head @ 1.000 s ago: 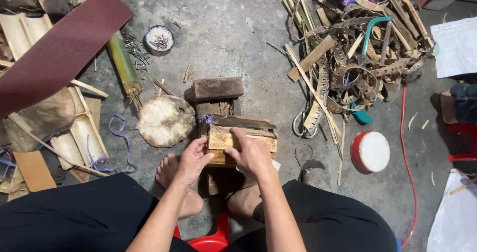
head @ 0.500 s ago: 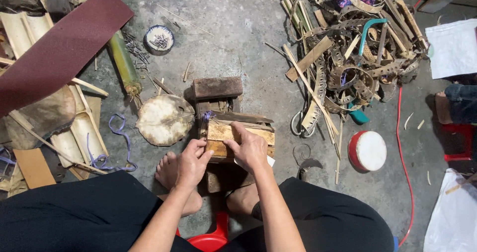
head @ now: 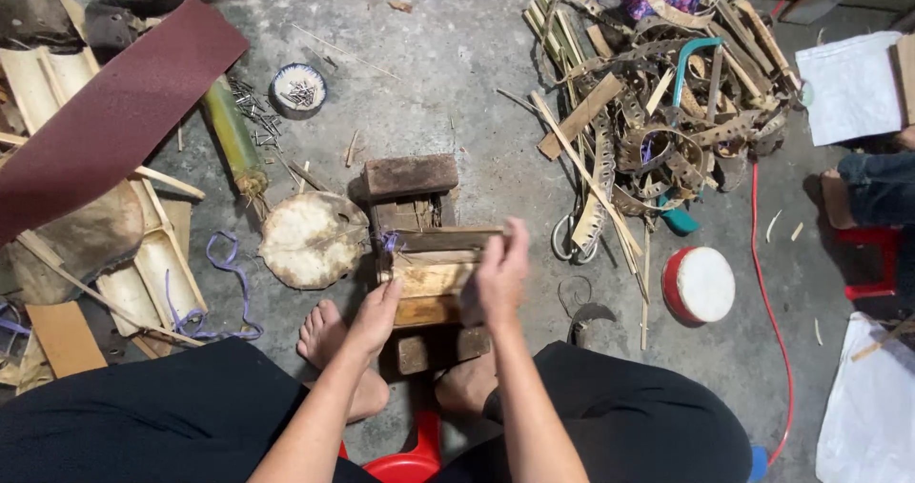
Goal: Assembling a wooden instrument frame by tying slats with string and sanding the wood
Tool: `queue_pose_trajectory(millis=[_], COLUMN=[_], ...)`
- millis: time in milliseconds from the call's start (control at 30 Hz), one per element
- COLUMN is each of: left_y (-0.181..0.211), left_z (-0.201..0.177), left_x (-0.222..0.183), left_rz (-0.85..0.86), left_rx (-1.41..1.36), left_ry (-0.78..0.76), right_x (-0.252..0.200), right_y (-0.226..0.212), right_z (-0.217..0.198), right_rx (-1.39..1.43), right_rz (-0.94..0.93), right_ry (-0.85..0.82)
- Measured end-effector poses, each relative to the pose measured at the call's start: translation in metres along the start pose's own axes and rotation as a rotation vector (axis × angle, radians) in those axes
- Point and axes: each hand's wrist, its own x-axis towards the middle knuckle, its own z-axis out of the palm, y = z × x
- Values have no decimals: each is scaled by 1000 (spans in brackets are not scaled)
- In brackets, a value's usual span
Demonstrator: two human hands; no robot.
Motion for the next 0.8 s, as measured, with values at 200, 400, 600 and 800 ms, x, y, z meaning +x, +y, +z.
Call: queue_pose_trajectory(millis=[200, 400, 600, 800], left_y=[30, 73, 28, 76], left_z=[16, 26, 27, 26], left_x=[-19, -46, -18, -48], left_rz=[-45, -104, -176, -209], left_rx=[-316, -525, -568, -569], left_ry=[-83, -137, -19, 23], right_x=[-16, -15, -60, 15], right_y=[71, 47, 28, 72], right_z=[18, 18, 63, -4], right_rx=[-385, -478, -410, -797], right_rz=[-458, -401, -598, -661], right_ry=[10, 9, -28, 194])
